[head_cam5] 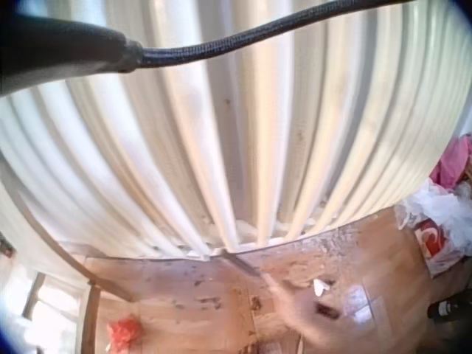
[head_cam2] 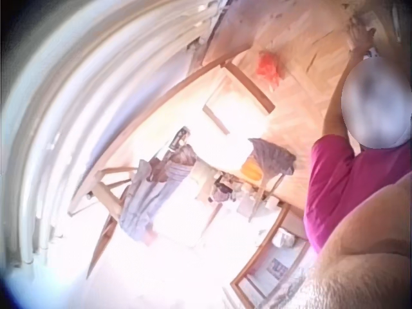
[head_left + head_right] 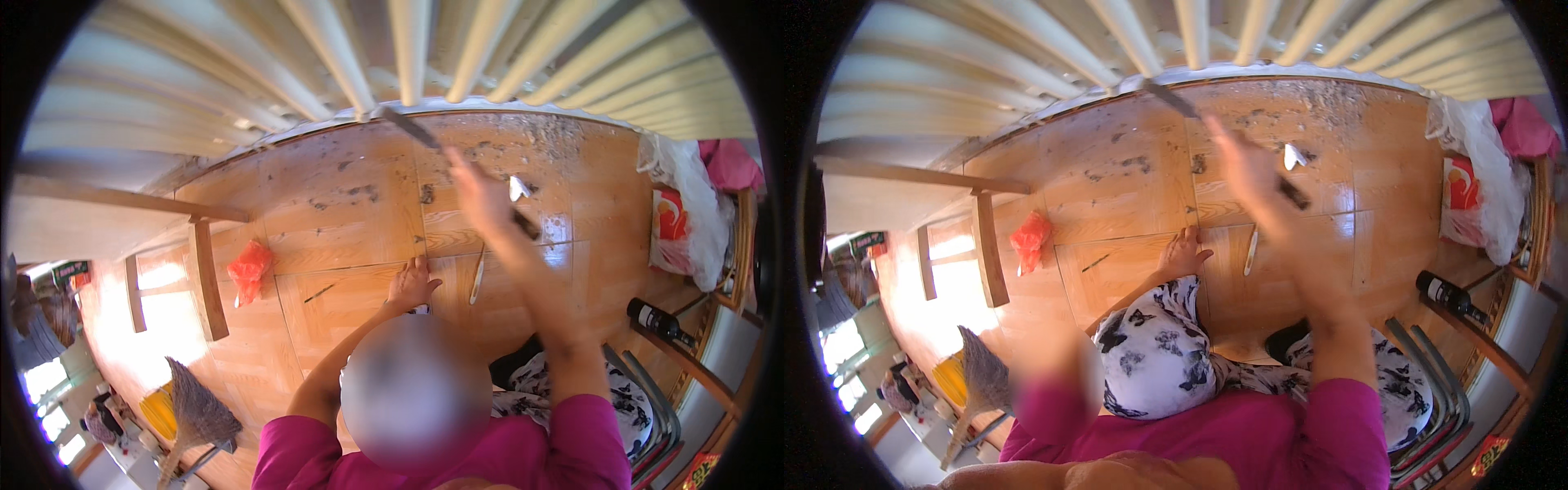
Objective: The person scrapes debris and residue from the floor near a white radiator using a hammer and a chisel. They repeatedly strike the chisel with the hammer to loosen material and then wipe the area with a cloth.
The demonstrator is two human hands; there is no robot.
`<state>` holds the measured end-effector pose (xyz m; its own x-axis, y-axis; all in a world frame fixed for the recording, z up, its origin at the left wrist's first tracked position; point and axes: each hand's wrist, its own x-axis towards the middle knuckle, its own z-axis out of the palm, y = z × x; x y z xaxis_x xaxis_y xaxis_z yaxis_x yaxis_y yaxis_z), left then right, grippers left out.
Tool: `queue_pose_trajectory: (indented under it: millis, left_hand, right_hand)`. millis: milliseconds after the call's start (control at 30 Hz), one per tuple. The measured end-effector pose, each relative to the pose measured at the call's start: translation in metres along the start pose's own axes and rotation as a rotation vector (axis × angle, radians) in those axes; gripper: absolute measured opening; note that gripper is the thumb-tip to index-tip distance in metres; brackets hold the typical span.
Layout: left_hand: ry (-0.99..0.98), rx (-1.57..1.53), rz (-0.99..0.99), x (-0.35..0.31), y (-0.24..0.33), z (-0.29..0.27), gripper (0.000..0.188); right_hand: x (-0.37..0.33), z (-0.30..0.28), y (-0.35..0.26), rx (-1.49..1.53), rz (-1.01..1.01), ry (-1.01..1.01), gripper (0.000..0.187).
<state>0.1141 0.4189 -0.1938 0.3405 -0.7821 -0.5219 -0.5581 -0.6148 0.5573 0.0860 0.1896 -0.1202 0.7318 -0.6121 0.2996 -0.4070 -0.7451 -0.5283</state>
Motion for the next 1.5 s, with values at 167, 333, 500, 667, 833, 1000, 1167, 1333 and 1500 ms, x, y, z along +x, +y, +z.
queue_pose_trajectory:
  millis: [167, 333, 500, 667, 833, 1000, 1167, 1333, 1500]
  left_hand:
    - [0.241, -0.502, -0.072, -0.005, -0.017, -0.003, 0.031]
    - [0.5, -0.491, -0.045, 0.001, -0.038, -0.03, 0.023]
    - [0.522, -0.421, -0.077, -0.003, -0.072, -0.029, 0.024]
    - [0.075, -0.068, -0.051, -0.008, -0.009, -0.022, 0.039]
    - [-0.104, 0.224, 0.287, 0.019, 0.07, 0.021, 0.054]
    - [-0.166, 0.239, 0.213, 0.051, 0.077, 0.068, 0.029]
    - [-0.259, 0.286, 0.193, 0.029, 0.055, 0.011, 0.031]
    - [-0.064, 0.24, 0.03, -0.012, 0.002, -0.017, 0.026]
    - [0.14, 0.235, 0.042, -0.026, -0.002, -0.02, 0.027]
  right_hand:
    - [-0.056, -0.063, 0.082, -0.15, -0.04, -0.266, 0.017]
    - [-0.144, -0.07, 0.096, -0.046, 0.047, -0.599, 0.016]
    - [-0.2, -0.057, 0.107, -0.175, 0.094, -0.723, 0.015]
    - [-0.184, -0.066, 0.102, -0.071, 0.287, -0.542, 0.017]
    - [-0.193, -0.056, 0.089, -0.298, 0.284, -0.307, 0.024]
    - [-0.193, -0.044, 0.072, -0.37, 0.291, -0.23, 0.031]
    - [-0.213, -0.042, 0.097, -0.099, 0.36, -0.268, 0.027]
    - [-0.178, -0.055, 0.058, -0.057, 0.328, -0.222, 0.02]
    - [-0.115, -0.027, 0.094, -0.13, 0.304, 0.076, 0.025]
